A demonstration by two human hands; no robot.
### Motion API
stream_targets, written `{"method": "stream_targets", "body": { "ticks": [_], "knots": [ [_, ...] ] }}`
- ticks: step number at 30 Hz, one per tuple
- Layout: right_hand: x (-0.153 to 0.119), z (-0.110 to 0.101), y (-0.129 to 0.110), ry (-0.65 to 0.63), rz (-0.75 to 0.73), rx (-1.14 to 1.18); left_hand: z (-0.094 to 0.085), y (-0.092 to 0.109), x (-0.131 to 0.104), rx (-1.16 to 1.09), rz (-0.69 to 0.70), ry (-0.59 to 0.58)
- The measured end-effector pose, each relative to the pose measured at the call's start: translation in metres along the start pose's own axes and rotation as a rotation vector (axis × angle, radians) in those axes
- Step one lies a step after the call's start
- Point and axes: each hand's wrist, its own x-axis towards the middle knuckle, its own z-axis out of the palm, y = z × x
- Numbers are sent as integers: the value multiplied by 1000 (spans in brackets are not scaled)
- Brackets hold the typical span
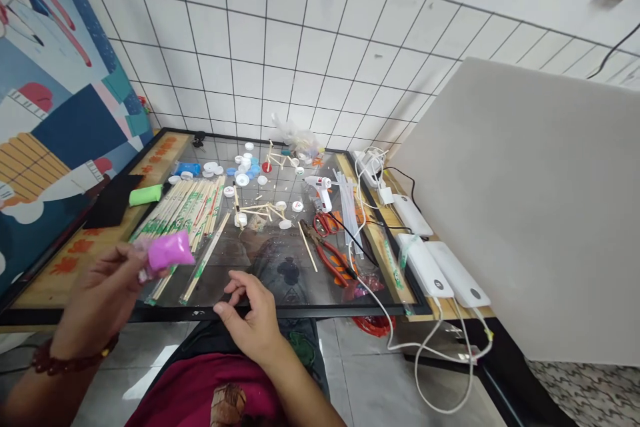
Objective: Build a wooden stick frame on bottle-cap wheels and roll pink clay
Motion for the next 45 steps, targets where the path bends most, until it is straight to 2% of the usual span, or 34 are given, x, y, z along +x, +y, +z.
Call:
{"method": "stream_targets", "body": {
  "ticks": [3,6,8,11,14,18,24,30,34,37,39,41,45],
  "knots": [
    [-2,-2,3,-13,36,48,8,-32,-21,121,-75,-159],
    [-4,-4,4,-7,106,-22,18,-53,-34,116,-172,-182],
    [-5,-5,4,-3,128,-51,22,-54,-35,69,-272,-177],
    [-6,-6,4,-3,138,-63,20,-45,-30,51,-393,-185],
    [-5,-6,3,4,140,-65,14,-38,-26,77,-426,-168],
    [-3,-5,2,21,125,-85,8,-41,-26,130,-422,-185],
    [-4,-5,2,20,135,-102,5,-43,-27,195,-350,-263],
    [-4,-6,3,9,128,-122,8,-37,-24,382,-195,-337],
    [-11,-3,-1,54,3,-276,7,-31,-32,485,-43,-417],
    [-20,3,-13,19,-114,-412,-2,-24,-49,569,114,-493],
    [-25,7,-23,-30,-160,-450,-11,-19,-62,594,178,-469],
    [-28,10,-34,-45,-181,-489,-20,-15,-73,582,194,-393],
    [-26,15,-51,60,-268,-507,-25,-11,-84,537,206,-281]
  ]
}}
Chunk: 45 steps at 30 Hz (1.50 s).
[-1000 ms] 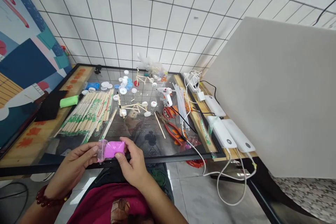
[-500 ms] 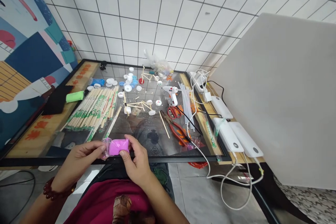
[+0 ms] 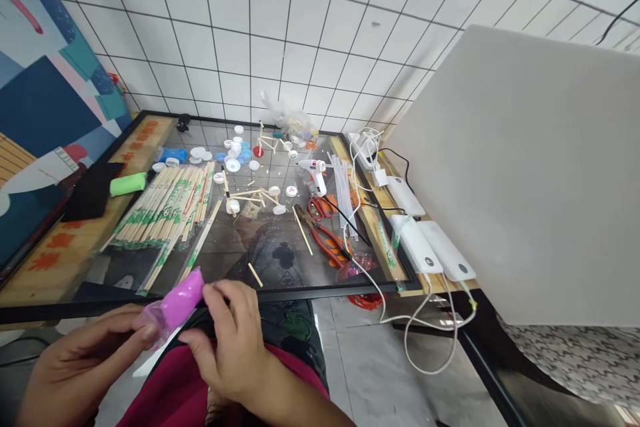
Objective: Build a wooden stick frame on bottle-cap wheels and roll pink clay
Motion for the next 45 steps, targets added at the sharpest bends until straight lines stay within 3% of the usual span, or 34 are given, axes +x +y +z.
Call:
{"method": "stream_targets", "body": {
  "ticks": [4,9,14,17,20,22,25,30,33,39,45],
  "knots": [
    [11,-12,4,-24,-109,15,8,1,-1,-20,-5,-7],
    [20,-37,39,-150,137,-411,9,-3,1,-108,-40,30],
    [29,-24,65,-407,259,-499,14,5,2,-185,-86,-155],
    [43,-9,66,-376,265,-384,23,14,-2,-251,-196,-173],
    [54,-11,50,-190,276,-129,28,15,-6,-276,-251,-113],
    [53,-20,31,-128,279,102,28,12,-5,-240,-190,-71],
    [41,-28,6,-217,224,314,28,9,0,-116,-15,-42],
    [24,-22,-1,-214,266,326,32,17,12,163,307,-48],
    [22,-21,0,-209,248,342,32,20,14,253,422,-70],
    [21,-23,-5,-141,182,250,41,13,10,331,555,-37],
    [20,-19,6,-123,200,198,52,12,12,290,475,-84]
  ]
}}
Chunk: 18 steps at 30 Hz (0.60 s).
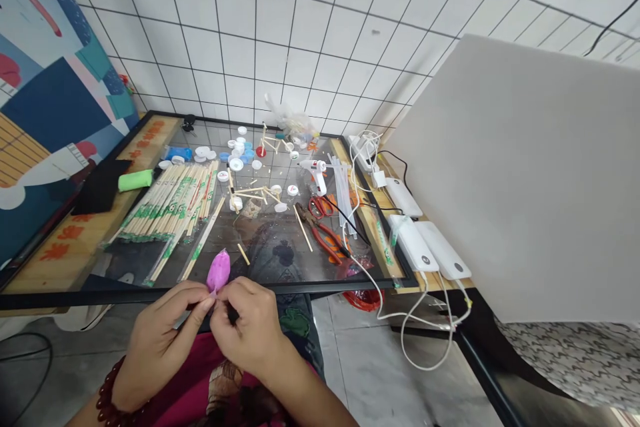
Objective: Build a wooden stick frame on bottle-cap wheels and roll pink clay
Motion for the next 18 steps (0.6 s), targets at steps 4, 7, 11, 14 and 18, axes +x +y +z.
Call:
{"method": "stream_targets", "body": {
  "ticks": [4,7,11,14,18],
  "knots": [
    [-3,-2,5,-13,-7,-146,3,-1,1,-1,-16,-27],
    [-5,-4,6,-53,-48,-278,6,-2,1,29,0,-51],
    [-6,-4,7,-43,-92,-273,9,-2,-2,60,35,-60],
    [-5,-5,9,-24,-90,-257,11,-4,-5,136,102,38],
    [-2,-13,11,27,-33,-278,10,-12,-6,234,142,168]
  ]
}}
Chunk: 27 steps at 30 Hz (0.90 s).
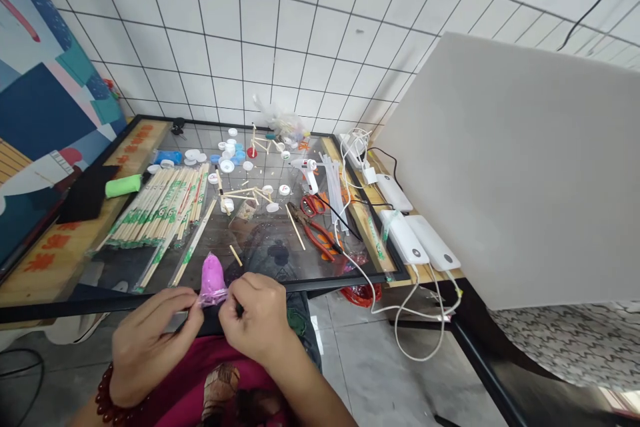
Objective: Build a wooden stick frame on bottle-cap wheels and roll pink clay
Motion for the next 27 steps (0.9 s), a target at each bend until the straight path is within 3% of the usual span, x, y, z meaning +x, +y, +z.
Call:
{"method": "stream_targets", "body": {
  "ticks": [4,9,16,27],
  "knots": [
    [1,-4,-3,19,-23,37,3,-3,5,-31,-38,-64],
    [-4,-2,-6,32,-96,75,4,0,8,-87,-80,-58],
    [-7,-4,0,38,-74,-7,-6,-1,5,-114,-18,-137],
    [-12,-1,-5,-176,60,-220,2,3,-2,95,146,-106]
  ]
}}
